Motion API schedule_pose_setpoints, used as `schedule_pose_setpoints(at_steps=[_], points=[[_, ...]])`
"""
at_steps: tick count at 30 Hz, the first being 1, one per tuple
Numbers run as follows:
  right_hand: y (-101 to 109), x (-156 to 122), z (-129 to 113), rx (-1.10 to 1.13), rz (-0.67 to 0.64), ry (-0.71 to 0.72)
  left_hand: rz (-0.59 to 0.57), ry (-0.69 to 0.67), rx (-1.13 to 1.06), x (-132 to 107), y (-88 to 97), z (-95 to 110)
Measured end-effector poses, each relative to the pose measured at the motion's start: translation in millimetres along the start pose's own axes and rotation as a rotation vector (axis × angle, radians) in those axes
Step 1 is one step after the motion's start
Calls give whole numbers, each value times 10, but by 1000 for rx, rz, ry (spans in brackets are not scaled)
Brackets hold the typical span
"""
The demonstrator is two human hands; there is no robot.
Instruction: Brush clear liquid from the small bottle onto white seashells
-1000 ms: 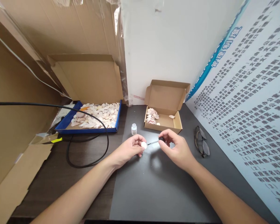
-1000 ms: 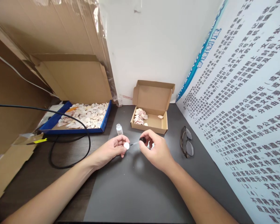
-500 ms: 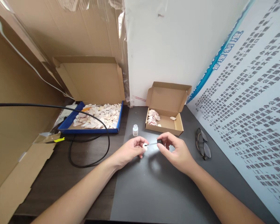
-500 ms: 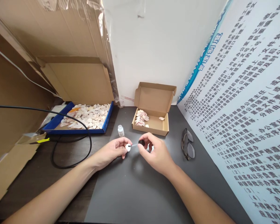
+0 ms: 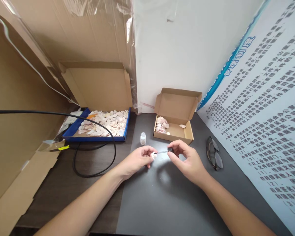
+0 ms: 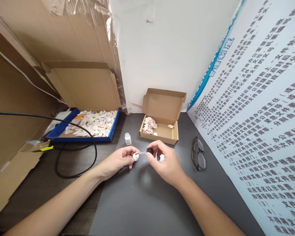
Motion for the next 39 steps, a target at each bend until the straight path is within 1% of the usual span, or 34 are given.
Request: schedule_pose_setpoints(at_steps=[5,8,10,15,20,25,29,33,35,39], points=[[3,-5,3,-18,10,-16,-3,-20,-19,1,4,-12],[3,-12,4,-4,-8,4,-11,-31,-30,2,13,-29],[0,-10,6,-19,-27,3,-15,-31,-39,1,19,-40],[2,8,5,-33,-11,-14,-18,-22,-59,-4,26,-50],[-4,14,-8,-40,-31,-7,-18,-18,-74,-7,29,-48],[11,-5,-12,-43,-3,-27,-19,-22,-93,-3,37,-64],[13,-14,-17,-41,-32,-7,-20,-27,-113,-5,44,-73],[15,-10,-24,-66,-14,-32,-12,-33,-134,-12,30,-57],[14,-6,-30,-53,-7,-18,-2,-33,-140,-17,16,-39],[5,0,-43,-42,-35,12,15,-34,-147,-32,-16,3]])
Point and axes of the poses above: each hand's wrist, its own x-axis towards the middle knuckle, its own y-axis out of the back of the hand, z = x × y, the point moved 1 cm from there along x, towards the middle knuckle, and after that the axes turned 13 degrees about -z, right-handed, at the moved point
